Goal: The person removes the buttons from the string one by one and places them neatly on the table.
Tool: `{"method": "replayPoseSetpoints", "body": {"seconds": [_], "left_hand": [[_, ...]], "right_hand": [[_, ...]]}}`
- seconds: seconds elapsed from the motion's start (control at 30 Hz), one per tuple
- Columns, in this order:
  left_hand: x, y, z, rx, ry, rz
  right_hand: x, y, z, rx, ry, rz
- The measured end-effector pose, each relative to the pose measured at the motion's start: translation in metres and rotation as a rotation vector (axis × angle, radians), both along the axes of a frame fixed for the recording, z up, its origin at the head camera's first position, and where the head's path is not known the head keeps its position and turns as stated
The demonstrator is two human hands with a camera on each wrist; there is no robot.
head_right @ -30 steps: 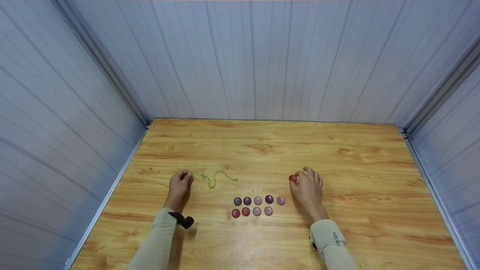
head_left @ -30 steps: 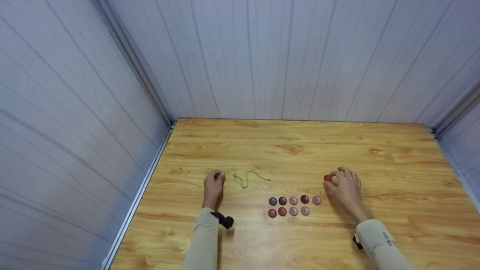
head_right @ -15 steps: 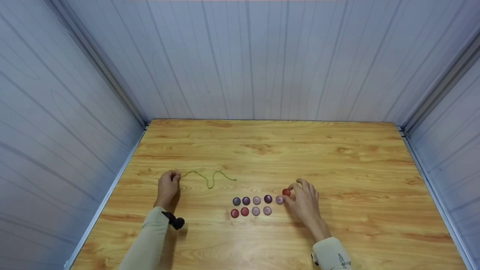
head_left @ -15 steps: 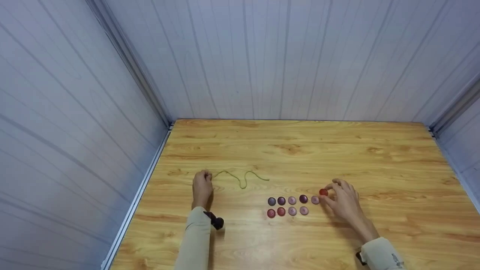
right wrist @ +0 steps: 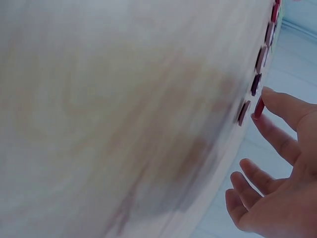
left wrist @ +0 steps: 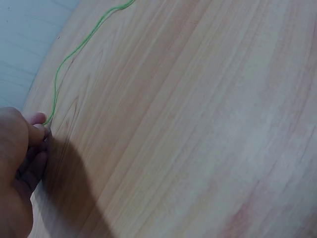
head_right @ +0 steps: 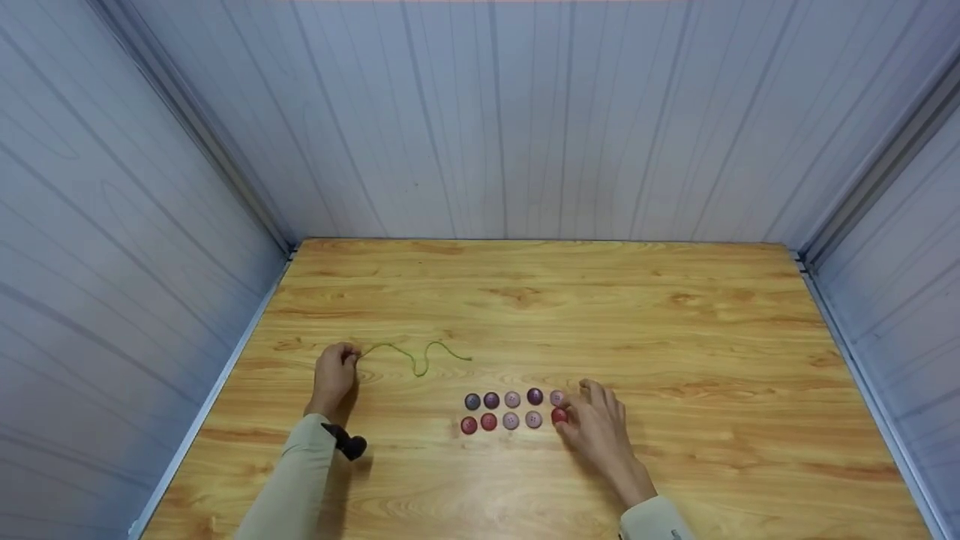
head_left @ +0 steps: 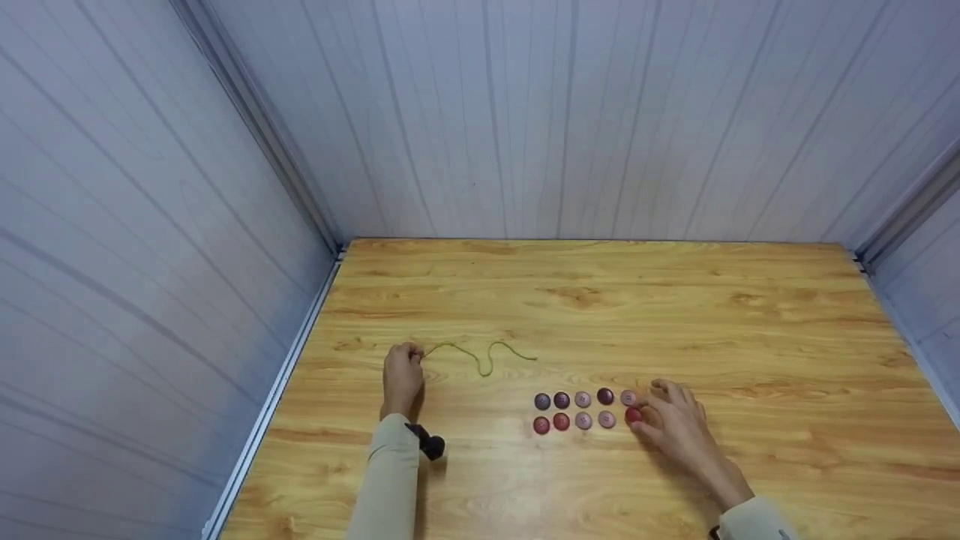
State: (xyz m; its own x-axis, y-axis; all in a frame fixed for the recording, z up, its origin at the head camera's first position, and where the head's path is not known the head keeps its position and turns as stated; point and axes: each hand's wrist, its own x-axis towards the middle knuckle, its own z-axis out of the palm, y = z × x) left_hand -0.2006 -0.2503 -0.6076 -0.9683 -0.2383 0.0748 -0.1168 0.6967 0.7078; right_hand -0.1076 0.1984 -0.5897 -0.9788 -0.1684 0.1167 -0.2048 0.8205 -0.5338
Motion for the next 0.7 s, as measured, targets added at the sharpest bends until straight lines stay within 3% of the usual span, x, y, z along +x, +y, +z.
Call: {"method": "replayPoseSetpoints", "body": {"seconds": [0.27,0.53,0.7], "left_hand": [[-0.0003,-0.0005,-0.0003,-0.002,0.011,-0.002],[0.0003,-0.0028,-0.0003,-0.007,-0.018,0.017],[0.0004,-0.0022,0.0012,0.056,-0.009,0.046]], "right_hand": [[0.0021,-0.0036,-0.0073,0.043,0.061,0.027],[-0.0003,-0.0062,-0.0078,0.080,0.030,0.033],[0.0000,-0.0063,-0.0072,0.081,0.021,0.027]]}}
